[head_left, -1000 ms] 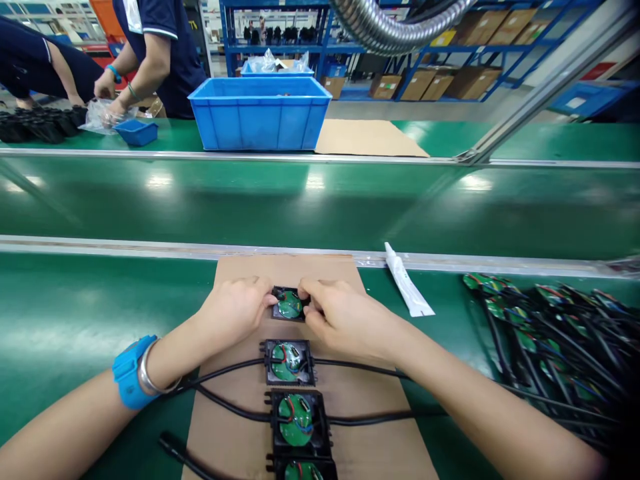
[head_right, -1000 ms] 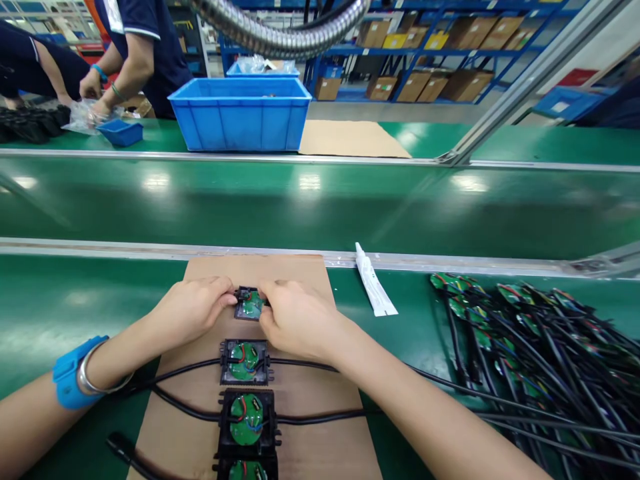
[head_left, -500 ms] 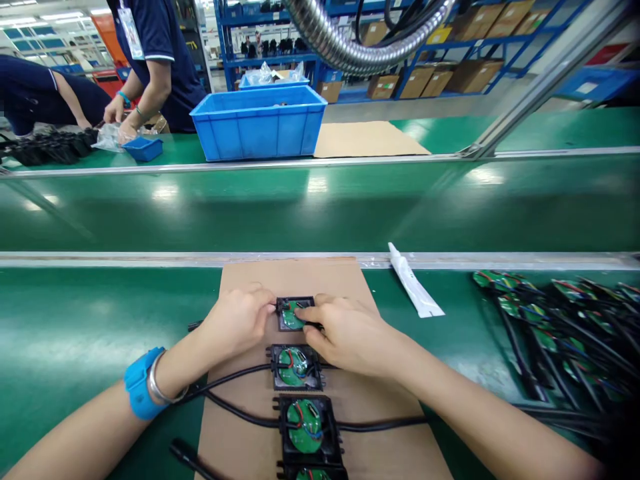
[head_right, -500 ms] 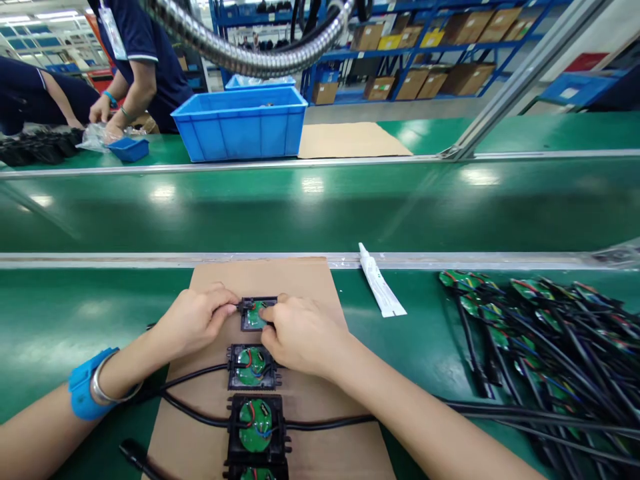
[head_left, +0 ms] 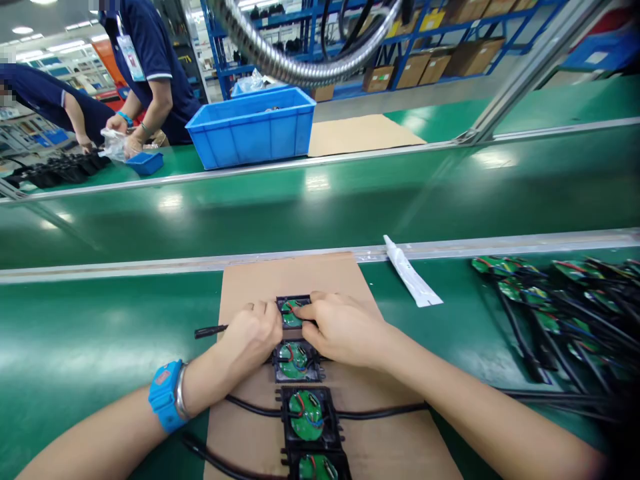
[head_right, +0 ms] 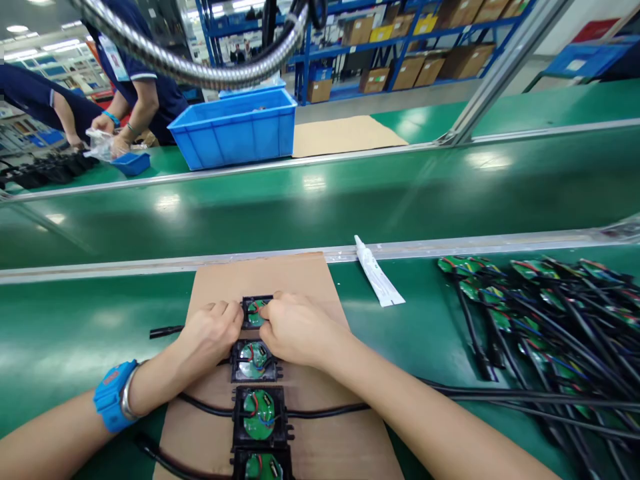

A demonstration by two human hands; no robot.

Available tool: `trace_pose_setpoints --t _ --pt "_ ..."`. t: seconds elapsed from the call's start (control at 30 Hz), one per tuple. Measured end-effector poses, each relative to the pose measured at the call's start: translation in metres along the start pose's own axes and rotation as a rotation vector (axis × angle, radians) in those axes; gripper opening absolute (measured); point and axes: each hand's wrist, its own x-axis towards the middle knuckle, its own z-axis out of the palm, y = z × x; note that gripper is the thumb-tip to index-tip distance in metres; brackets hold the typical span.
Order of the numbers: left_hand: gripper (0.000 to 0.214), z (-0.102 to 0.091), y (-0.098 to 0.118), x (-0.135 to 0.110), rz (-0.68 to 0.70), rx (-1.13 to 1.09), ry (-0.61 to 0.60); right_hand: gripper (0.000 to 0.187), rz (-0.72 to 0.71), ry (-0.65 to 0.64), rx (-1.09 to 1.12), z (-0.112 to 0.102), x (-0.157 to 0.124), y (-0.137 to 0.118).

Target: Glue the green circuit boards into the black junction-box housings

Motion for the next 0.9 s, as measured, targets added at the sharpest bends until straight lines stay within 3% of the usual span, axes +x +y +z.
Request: trace_pose_setpoints --t 0.27,0.47,0.57,0.63,0.77,0.83,0.9 --pt "0.052 0.002 0.013 -0.015 -0.132 -0.103 0.1 0.033 0.006 0.042 0.011 0.005 -0.006 -0.003" --pt "0.047 -0.006 0.006 -0.011 -0.126 -0.255 0.031 0.031 -0.022 -0.035 0.109 -0.006 -0.005 0.002" --pt "0.041 -0.013 -0.004 -0.009 -0.15 -0.364 0.104 0.046 -0.001 -0.109 0.262 -0.016 -0.01 0.009" --pt "0.033 -0.014 -0.006 -0.006 -0.11 -0.443 0.178 0.049 0.048 -0.09 0.299 -0.019 -0.015 0.013" --pt "0.022 -0.006 -0.007 0.002 0.069 -0.518 0.191 0.026 0.075 -0.055 0.282 -0.017 -0.021 0.014" --pt "0.021 -0.003 -0.007 0.004 0.084 -0.525 0.176 0.012 0.037 -0.035 0.23 -0.013 -0.021 0.011" --pt "0.021 -0.001 -0.007 0.006 0.091 -0.525 0.164 0.012 -0.025 0.031 0.156 -0.005 -0.019 0.01"
